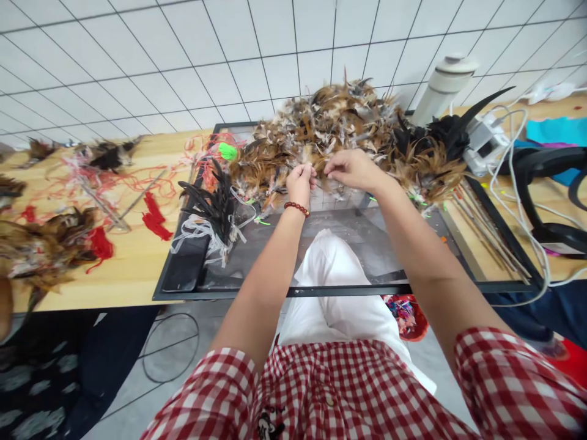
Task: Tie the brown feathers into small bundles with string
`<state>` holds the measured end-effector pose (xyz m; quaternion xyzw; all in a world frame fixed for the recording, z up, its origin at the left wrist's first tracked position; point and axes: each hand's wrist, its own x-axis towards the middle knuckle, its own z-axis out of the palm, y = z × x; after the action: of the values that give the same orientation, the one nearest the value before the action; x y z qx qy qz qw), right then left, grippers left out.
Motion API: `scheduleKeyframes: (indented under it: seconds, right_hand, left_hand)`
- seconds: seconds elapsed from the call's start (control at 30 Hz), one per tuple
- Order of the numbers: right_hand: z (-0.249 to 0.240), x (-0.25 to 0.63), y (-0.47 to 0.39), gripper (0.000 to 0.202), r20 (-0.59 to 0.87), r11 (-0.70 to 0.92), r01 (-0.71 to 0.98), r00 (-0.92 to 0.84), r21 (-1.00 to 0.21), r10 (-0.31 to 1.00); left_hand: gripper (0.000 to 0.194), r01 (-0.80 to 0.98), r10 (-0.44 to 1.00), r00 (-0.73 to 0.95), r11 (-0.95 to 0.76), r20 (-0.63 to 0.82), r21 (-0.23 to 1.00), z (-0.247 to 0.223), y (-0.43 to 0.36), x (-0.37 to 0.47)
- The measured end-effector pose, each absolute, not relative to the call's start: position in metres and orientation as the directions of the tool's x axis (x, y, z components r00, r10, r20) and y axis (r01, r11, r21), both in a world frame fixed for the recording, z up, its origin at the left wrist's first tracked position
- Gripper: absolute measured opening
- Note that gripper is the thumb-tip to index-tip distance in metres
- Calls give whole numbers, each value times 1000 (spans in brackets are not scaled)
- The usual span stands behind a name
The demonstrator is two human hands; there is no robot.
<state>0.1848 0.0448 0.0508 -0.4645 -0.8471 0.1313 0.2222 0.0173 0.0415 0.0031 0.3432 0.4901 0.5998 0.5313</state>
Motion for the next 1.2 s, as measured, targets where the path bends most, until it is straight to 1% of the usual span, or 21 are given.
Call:
scheduleKeyframes:
  seconds: [0.07,0.13,0.2,0.27,0.33,0.37,0.43,0.5,0.53,0.6,0.7,0.8,0.87,0.93,1.03,1.1,1.2]
  right_hand:
    - [52,189,43,19,91,515,786,-518,-343,851]
    - [56,196,44,18,-37,514,809,-545,-284,838]
    - [61,204,45,23,-120,539,796,-585,-276,802]
    - [64,207,44,34,-184,572,769,-630,-285,755]
    - [62,204,42,43,-222,586,755,-650,-293,727]
    - [60,202,42,42,-228,587,752,-654,-300,721]
    - [56,197,42,29,-207,582,737,-664,-345,718]
    - [54,195,43,12,-163,568,695,-685,-441,710]
    - [55,196,44,9,-136,554,665,-692,-501,709]
    - [57,199,44,13,-76,515,599,-694,-613,716]
    - [62,201,42,24,64,478,482,-652,-734,756]
    - [59,196,41,31,225,463,345,-548,-816,806]
    - [53,190,42,36,276,427,273,-452,-862,848]
    - [45,185,44,39,278,379,220,-380,-899,882]
    - [37,179,45,37,261,339,188,-347,-922,901]
    - [36,177,45,34,263,343,212,-331,-915,906]
    - [36,177,45,29,315,393,310,-273,-865,909]
  left_hand:
    - [29,-311,975,-197,37,-103,950,3,41,16]
    - [30,-328,974,-197,40,-109,944,3,40,14]
    - [30,-341,973,-197,43,-116,939,4,40,13]
    - [31,-342,973,-195,48,-121,939,4,41,12]
    - [31,-335,973,-194,52,-122,941,4,41,13]
    - [31,-329,973,-196,53,-124,943,4,41,13]
    - [31,-318,973,-198,52,-120,947,4,41,13]
    - [30,-311,976,-192,41,-105,949,4,40,13]
    - [29,-309,979,-183,33,-94,950,4,39,13]
    - [29,-307,986,-153,18,-68,951,3,38,13]
    - [30,-319,995,-95,4,-36,948,2,35,16]
    - [25,-350,998,-66,-15,-9,936,1,33,20]
    - [24,-364,998,-66,-29,6,931,1,31,23]
    - [23,-370,999,-47,-11,-7,929,2,29,25]
    - [23,-368,997,24,74,-70,927,6,25,26]
    - [24,-357,994,57,106,-91,928,8,23,27]
    - [28,-330,994,74,102,-82,939,10,21,28]
